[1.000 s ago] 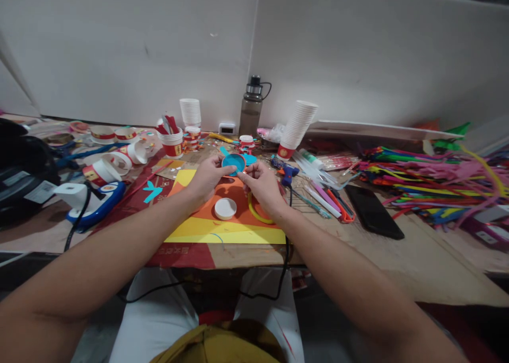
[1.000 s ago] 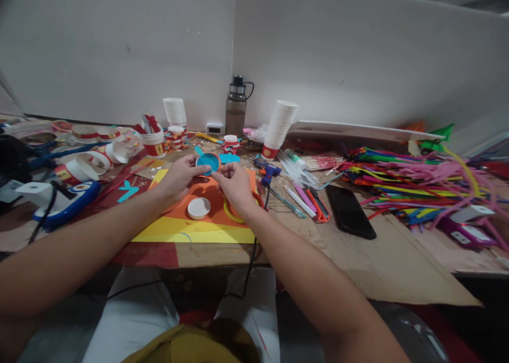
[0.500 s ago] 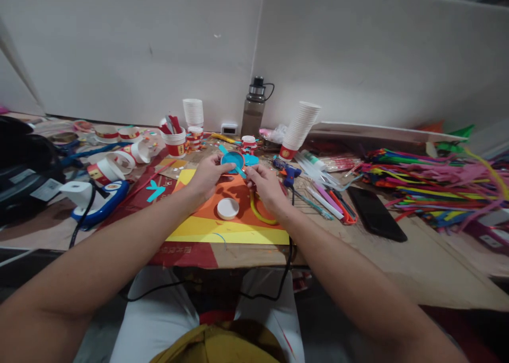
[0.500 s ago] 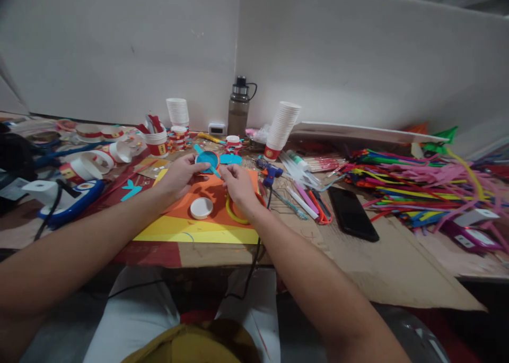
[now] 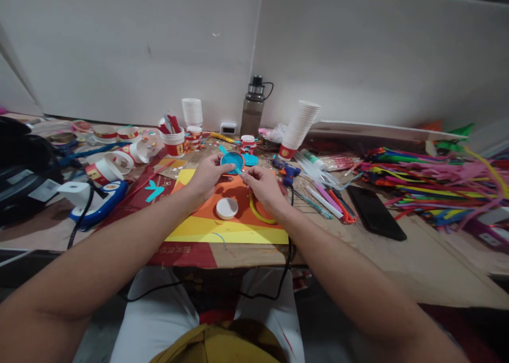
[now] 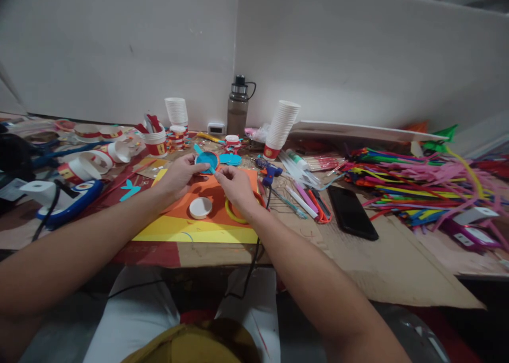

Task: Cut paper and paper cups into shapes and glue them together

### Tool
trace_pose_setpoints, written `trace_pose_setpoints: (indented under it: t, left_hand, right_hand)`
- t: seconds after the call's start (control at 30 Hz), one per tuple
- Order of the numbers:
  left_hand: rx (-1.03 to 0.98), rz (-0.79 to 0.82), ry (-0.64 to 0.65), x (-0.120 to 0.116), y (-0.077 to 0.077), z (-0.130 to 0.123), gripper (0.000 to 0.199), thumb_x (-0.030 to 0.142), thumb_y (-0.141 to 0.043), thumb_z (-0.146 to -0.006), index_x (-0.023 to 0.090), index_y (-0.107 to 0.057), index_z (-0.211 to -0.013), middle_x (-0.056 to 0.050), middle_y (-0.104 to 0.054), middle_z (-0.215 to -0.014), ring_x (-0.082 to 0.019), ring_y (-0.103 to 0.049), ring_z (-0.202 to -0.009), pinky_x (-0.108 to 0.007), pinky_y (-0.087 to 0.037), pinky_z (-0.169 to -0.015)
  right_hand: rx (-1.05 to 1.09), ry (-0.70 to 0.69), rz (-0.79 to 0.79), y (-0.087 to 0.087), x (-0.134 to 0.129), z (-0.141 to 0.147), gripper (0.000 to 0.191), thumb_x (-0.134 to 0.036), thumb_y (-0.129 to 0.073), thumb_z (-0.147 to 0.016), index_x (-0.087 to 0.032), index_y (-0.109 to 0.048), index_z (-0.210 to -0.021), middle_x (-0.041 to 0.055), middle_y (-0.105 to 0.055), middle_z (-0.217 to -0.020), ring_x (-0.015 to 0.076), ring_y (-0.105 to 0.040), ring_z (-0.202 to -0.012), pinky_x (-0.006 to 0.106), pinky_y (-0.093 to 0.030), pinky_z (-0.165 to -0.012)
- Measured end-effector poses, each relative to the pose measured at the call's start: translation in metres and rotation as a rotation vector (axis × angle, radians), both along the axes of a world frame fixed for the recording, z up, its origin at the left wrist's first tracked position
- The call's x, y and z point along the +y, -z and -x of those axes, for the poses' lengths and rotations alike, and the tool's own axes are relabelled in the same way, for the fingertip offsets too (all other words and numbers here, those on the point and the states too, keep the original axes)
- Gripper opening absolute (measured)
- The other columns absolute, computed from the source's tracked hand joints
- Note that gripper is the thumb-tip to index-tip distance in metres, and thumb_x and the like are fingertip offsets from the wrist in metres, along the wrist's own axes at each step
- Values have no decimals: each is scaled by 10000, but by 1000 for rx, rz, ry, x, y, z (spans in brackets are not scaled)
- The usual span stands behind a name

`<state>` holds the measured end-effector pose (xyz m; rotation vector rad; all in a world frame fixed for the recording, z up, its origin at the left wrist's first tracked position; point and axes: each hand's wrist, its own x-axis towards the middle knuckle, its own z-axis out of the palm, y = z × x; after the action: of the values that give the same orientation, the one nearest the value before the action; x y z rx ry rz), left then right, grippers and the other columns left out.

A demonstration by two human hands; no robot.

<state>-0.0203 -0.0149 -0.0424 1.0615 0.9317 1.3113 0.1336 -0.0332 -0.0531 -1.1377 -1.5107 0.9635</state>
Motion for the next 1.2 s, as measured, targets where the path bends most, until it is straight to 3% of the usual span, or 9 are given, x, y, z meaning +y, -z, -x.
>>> trace_pose_setpoints:
  t: [0.43, 0.73, 0.97, 1.2]
  left_hand:
    - [-45, 35, 59, -1, -3, -1, 242, 230, -747, -620, 159, -584, -784, 10, -627, -710, -102, -582, -594, -234, -519, -544]
    - [6, 4, 30, 0, 0, -1, 281, 195, -788, -567, 156, -608, -778, 12, -635, -724, -95, -579, -602, -223, -497, -567]
    - [1, 3, 16, 2, 0, 1, 279, 175, -784, -564, 153, -605, -776, 13, -636, -718, -96, -577, -600, -231, -497, -579]
    - [-131, 168, 60, 4, -1, 1, 139, 107, -693, -622, 128, -593, -716, -4, -619, -636, -95, -558, -555, -217, -465, -517]
  right_hand:
    - [1, 20, 7, 1, 0, -1, 254, -416, -634, -745, -204, -528, -653, -45, -496, -590, 109, -402, -554, 259, -306, -543]
    - [15, -40, 23, -1, -1, 0, 234, -413, -633, -752, -200, -548, -700, -44, -512, -626, 106, -426, -568, 257, -314, -557]
    - [-4, -10, 31, -1, 0, 0, 275, -447, -630, -751, -196, -530, -701, -37, -519, -628, 110, -449, -572, 259, -330, -552]
    - [12, -3, 77, 1, 5, -2, 325, -507, -623, -750, -204, -509, -729, -37, -533, -632, 105, -453, -557, 246, -337, -521]
